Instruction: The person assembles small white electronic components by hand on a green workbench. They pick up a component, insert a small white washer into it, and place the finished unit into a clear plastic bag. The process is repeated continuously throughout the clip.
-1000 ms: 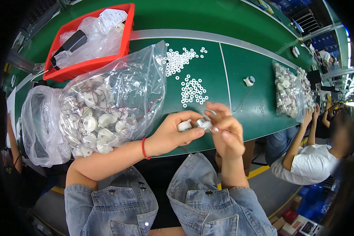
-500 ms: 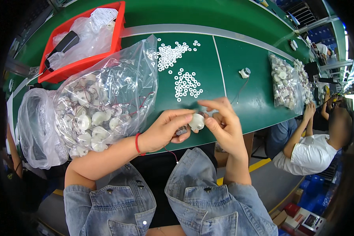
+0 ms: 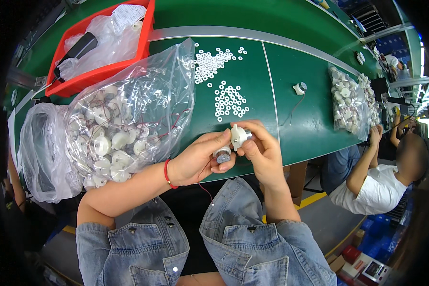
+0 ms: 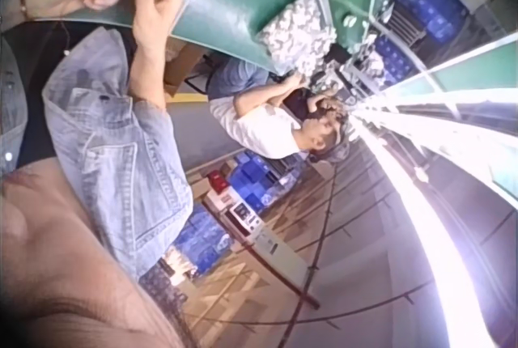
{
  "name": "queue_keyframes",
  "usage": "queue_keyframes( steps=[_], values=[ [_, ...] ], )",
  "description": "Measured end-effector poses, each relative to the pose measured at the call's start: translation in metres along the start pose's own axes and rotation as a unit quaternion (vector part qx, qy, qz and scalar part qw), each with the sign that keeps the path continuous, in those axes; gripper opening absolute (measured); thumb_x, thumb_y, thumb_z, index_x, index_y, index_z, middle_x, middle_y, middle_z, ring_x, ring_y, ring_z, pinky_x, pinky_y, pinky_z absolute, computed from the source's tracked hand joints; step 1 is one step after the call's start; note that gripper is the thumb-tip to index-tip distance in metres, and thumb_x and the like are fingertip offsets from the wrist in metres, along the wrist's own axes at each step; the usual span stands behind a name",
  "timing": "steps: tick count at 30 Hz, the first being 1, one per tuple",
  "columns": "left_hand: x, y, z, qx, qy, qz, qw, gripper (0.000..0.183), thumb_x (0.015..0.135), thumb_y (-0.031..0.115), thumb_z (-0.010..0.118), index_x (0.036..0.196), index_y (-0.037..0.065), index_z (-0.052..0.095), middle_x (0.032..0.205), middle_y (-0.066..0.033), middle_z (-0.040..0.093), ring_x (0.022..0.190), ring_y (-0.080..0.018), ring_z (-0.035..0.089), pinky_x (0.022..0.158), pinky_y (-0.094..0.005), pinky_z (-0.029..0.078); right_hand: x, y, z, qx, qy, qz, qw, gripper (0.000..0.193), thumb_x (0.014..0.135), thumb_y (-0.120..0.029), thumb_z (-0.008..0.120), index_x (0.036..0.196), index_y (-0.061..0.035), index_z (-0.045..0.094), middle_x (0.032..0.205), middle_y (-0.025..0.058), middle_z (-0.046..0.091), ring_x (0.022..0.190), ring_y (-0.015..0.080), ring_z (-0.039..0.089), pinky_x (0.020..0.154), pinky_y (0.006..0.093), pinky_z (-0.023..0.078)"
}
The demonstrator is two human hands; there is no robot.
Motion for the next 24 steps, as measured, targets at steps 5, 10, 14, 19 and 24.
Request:
queue_keyframes(
  steps=[5,10,14,19,24],
  values=[
    [0.001,-0.001,-0.002,-0.014,0.033,-0.004,0.999,0.042,0.107,0.043,0.037,0.111,0.005,0.054,0.077,-0.0020,0.052,0.061,-0.0071,0.047,0.049,-0.0200,0.034,0.000,-0.003,0.012,-0.157,0.035,-0.109,0.981,0.044,0.094,-0.015,0.065,0.133,0.0026,0.056,0.115,0.0099,0.059,0.086,0.0134,0.057,0.072,0.0234,0.047],
    [0.002,-0.004,-0.004,0.027,0.048,-0.010,0.998,0.044,0.107,0.045,0.037,0.116,0.006,0.055,0.087,-0.0025,0.054,0.060,-0.0063,0.045,0.047,-0.0201,0.032,0.000,-0.008,0.011,-0.329,0.041,-0.194,0.923,0.046,0.089,-0.006,0.066,0.133,0.0009,0.056,0.112,0.0130,0.063,0.087,0.0162,0.061,0.068,0.0247,0.049],
    [0.000,-0.005,0.003,0.104,0.031,-0.026,0.994,0.050,0.107,0.046,0.035,0.129,0.005,0.052,0.094,-0.0041,0.057,0.058,-0.0047,0.043,0.046,-0.0200,0.032,-0.005,0.007,-0.001,-0.139,0.158,-0.158,0.965,0.036,0.093,-0.001,0.061,0.126,0.0034,0.048,0.103,0.0090,0.060,0.089,0.0120,0.059,0.074,0.0247,0.049],
    [0.003,-0.008,-0.001,0.180,-0.021,-0.074,0.981,0.033,0.103,0.026,0.053,0.129,0.006,0.054,0.085,-0.0007,0.055,0.060,-0.0028,0.044,0.050,-0.0182,0.033,0.017,0.013,-0.029,-0.146,0.155,-0.073,0.974,0.019,0.100,-0.008,0.055,0.116,0.0000,0.048,0.097,0.0054,0.058,0.083,0.0076,0.054,0.070,0.0209,0.042],
    [0.013,-0.010,-0.015,0.454,0.055,0.278,0.845,0.033,0.094,0.017,0.064,0.123,0.003,0.053,0.086,-0.0069,0.061,0.068,-0.0173,0.061,0.063,-0.0303,0.049,0.027,0.025,-0.040,-0.187,0.143,-0.042,0.971,0.018,0.102,-0.016,0.056,0.110,-0.0006,0.052,0.090,0.0026,0.058,0.079,0.0064,0.051,0.068,0.0202,0.039]
  ],
)
Point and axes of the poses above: each hand's wrist, its own x-axis towards the middle knuckle, its own z-axis out of the palm, y = z × x, the point moved 3 cm from there along x, towards the middle knuckle
